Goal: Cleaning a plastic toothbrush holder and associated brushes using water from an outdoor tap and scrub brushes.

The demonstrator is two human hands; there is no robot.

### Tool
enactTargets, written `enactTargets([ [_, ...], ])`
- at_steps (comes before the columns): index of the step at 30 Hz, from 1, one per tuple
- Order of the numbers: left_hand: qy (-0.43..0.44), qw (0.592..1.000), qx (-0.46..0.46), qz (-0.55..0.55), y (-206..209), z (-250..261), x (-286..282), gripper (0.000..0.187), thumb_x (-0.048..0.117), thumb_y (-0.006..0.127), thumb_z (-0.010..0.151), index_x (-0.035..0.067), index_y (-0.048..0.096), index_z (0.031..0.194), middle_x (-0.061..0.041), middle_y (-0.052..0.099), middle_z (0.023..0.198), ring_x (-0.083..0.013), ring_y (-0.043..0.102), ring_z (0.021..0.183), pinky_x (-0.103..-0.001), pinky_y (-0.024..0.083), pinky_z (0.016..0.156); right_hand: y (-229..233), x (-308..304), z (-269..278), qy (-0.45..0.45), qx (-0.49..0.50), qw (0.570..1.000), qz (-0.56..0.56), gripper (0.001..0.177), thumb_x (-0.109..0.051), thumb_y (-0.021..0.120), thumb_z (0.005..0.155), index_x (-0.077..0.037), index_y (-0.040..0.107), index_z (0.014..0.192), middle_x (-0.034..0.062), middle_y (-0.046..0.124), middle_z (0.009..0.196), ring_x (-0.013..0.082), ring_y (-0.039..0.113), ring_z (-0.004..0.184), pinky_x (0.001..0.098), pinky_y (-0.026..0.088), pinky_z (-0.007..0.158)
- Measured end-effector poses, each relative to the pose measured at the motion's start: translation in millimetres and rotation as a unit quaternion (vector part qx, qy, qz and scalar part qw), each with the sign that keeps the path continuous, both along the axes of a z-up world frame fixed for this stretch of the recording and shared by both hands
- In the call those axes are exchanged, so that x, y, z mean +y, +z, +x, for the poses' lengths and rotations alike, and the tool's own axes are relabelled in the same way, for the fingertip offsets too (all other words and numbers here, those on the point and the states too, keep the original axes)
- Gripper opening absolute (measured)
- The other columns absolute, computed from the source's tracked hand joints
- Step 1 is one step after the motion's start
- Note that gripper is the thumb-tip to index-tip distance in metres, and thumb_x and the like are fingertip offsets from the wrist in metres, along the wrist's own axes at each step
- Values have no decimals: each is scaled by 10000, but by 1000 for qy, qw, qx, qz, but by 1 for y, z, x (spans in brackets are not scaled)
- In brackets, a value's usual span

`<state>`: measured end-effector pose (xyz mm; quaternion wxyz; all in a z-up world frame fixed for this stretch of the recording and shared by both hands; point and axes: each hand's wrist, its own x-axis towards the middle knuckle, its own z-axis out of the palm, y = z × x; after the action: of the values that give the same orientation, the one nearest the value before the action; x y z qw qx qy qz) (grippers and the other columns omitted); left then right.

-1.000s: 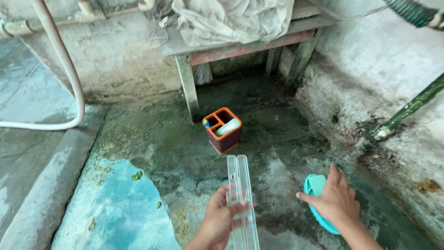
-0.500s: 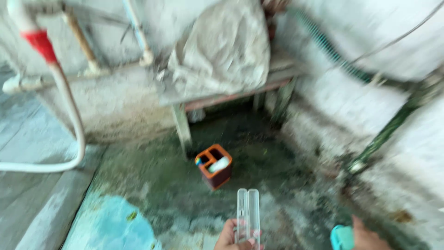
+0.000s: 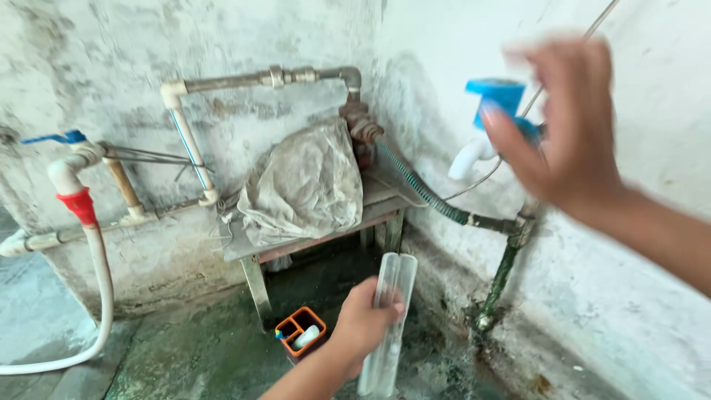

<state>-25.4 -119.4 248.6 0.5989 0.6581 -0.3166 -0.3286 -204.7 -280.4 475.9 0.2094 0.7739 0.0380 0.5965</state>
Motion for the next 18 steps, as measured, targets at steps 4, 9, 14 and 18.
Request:
enactTargets([
  [4,-22,999,1,-49,19,-11,-35,244,-89,618,823,88,659,987,-23,698,853,-132,652,767,-292,535,703,70,-6,34,-66,115,947,292,580,-528,689,982,-49,627,1304,175,685,1024,265,688,830,417,549,725],
  [9,4,997,-77,-9,22,-23,-61,160,-40,670,851,68,686,968,-23,696,835,-130,644,743,-296,530,680,65,-33,57,-196,183,932,244,526,-592,754,762,-91,801,913,127,761,857,307,745,821,418,587,775],
  [14,-13,999,-8,-34,15,-7,-102,57,87,700,945,42,679,971,-40,691,815,-159,625,690,-305,524,636,87,-26,53,-318,231,865,311,627,-685,743,746,-73,772,882,135,774,793,297,758,750,414,609,692],
  [18,-10,999,22,-25,0,4,-129,58,129,678,965,74,682,984,-28,706,831,-151,660,722,-301,536,641,86,-30,49,-311,248,843,362,651,-666,757,719,-63,813,960,146,788,848,300,772,781,396,625,709],
])
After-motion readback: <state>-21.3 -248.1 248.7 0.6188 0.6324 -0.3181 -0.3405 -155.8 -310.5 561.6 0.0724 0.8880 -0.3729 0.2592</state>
